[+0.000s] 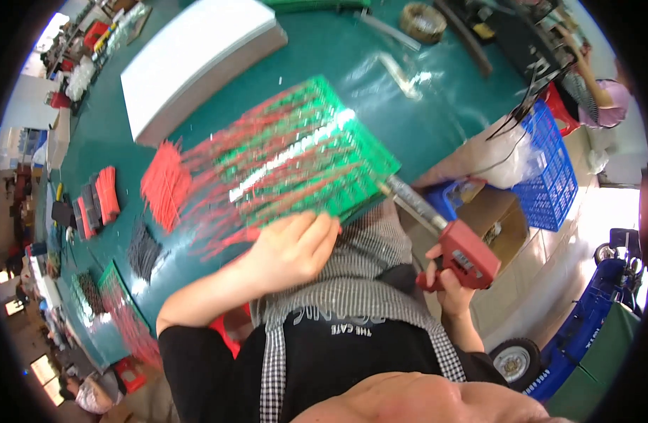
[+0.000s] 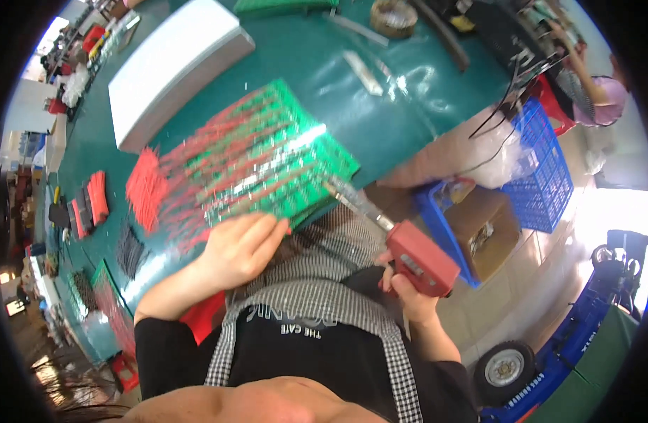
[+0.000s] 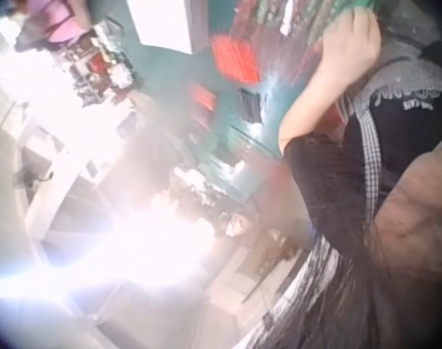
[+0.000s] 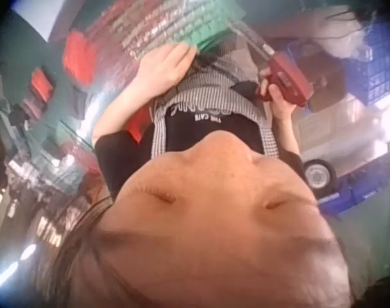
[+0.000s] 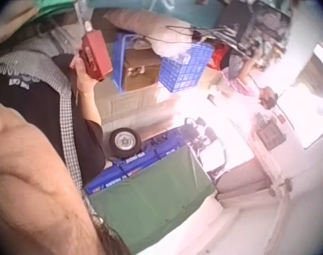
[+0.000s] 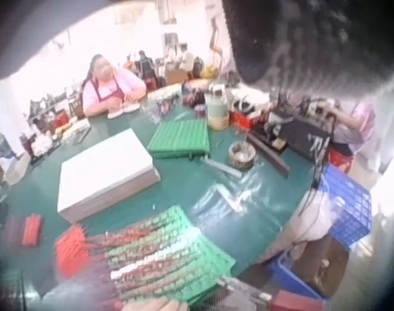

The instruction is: Soldering multiple sets of wires onto a series of circuit boards on a factory workbench.

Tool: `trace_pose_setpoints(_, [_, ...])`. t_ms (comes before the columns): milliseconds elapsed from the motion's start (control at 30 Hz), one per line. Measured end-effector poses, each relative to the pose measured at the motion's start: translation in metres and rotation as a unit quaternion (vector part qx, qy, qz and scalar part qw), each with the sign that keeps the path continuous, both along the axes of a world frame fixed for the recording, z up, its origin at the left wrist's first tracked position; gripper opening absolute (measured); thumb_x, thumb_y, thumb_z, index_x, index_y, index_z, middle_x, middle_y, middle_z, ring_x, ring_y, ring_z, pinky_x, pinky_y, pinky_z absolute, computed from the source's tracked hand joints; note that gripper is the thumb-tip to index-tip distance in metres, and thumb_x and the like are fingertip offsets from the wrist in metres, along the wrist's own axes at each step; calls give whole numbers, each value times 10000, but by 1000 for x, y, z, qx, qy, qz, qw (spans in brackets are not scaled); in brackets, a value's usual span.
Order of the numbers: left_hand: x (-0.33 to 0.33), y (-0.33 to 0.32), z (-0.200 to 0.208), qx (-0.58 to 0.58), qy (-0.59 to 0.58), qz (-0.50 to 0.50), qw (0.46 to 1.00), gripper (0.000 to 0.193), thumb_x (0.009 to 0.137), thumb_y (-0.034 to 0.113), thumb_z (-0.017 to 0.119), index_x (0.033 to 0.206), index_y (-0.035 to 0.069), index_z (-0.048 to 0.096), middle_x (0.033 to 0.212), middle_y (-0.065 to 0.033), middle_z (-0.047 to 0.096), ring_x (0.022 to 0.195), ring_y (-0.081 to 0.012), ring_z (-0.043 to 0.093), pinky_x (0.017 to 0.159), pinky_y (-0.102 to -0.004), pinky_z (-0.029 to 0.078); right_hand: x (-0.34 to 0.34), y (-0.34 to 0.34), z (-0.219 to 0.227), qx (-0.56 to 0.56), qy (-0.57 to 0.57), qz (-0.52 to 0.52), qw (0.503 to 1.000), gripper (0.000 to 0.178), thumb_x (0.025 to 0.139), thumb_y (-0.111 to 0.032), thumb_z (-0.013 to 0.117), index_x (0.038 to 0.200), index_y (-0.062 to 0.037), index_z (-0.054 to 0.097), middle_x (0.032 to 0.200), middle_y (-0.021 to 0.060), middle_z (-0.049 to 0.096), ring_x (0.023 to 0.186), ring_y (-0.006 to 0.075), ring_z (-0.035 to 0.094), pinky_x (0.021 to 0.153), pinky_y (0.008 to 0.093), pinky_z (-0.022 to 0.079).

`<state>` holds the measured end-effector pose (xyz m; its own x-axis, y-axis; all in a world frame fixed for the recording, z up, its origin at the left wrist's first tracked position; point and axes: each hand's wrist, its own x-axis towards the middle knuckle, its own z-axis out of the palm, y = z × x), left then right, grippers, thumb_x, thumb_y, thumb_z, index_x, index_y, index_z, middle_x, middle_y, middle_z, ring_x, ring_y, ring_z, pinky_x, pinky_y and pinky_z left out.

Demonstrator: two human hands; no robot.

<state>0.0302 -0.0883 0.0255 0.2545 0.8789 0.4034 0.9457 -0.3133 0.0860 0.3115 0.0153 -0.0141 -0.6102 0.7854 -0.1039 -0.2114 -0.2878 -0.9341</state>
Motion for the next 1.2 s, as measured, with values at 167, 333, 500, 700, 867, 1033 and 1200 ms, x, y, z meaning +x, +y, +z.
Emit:
trace_pose_setpoints(167, [-2, 4, -5, -2, 39, 31, 999, 243, 699, 91, 704, 927, 13, 671, 863, -51, 605, 742, -182, 624, 548, -270, 481, 19, -8, 7, -25, -3, 32, 999, 623, 828, -246, 737, 1308, 17, 442, 1139, 190, 606, 651, 159, 559, 620, 280, 493])
trace_pose_setpoints(333, [-3, 0, -12, -49, 34, 59, 996, 230, 706, 85, 700, 922, 11, 673, 850, -47, 600, 736, -175, 618, 539, -268, 481, 15, -9, 5, -57, -37, 53, 996, 715, 801, -264, 770, 1345, 20, 402, 1101, 208, 619, 663, 158, 580, 606, 254, 488])
trace_pose_setpoints(500, [-3, -7, -13, -60, 18, 82, 995, 230, 702, 55, 695, 925, 5, 671, 823, -49, 603, 706, -182, 619, 541, -279, 487, 12, -9, 5, -69, -80, 86, 991, 802, 778, -287, 791, 1368, 35, 353, 1060, 217, 630, 651, 161, 594, 587, 256, 490])
trace_pose_setpoints(700, [-19, -2, -3, -31, -206, 105, 972, 269, 677, -30, 690, 938, 33, 680, 796, -48, 639, 655, -207, 631, 544, -301, 503, 13, -10, 4, -50, -100, 87, 990, 813, 762, -302, 801, 1349, 51, 363, 1020, 207, 643, 621, 166, 594, 581, 259, 483])
trace_pose_setpoints(867, [5, -10, 17, 150, -66, 4, 986, 233, 662, 50, 754, 868, -46, 702, 797, -109, 644, 646, -207, 639, 541, -271, 533, 15, -11, 4, -63, -81, 67, 992, 848, 763, -315, 800, 1369, 34, 322, 1027, 200, 638, 616, 172, 590, 575, 261, 472])
trace_pose_setpoints(1033, [13, -3, 4, 119, 11, -41, 992, 169, 690, 59, 762, 809, -36, 690, 785, -91, 627, 674, -200, 622, 530, -254, 523, 16, -13, 0, -37, -86, 53, 994, 776, 793, -354, 760, 1325, 46, 362, 1042, 189, 608, 603, 168, 556, 542, 256, 448])
trace_pose_setpoints(1200, [-1, 2, -6, -64, 40, 49, 996, 212, 692, 60, 702, 893, -3, 675, 827, -50, 588, 732, -188, 613, 541, -253, 475, 19, -11, 2, -47, -93, 64, 993, 841, 764, -332, 797, 1356, 42, 332, 1018, 188, 643, 603, 166, 581, 583, 254, 464])
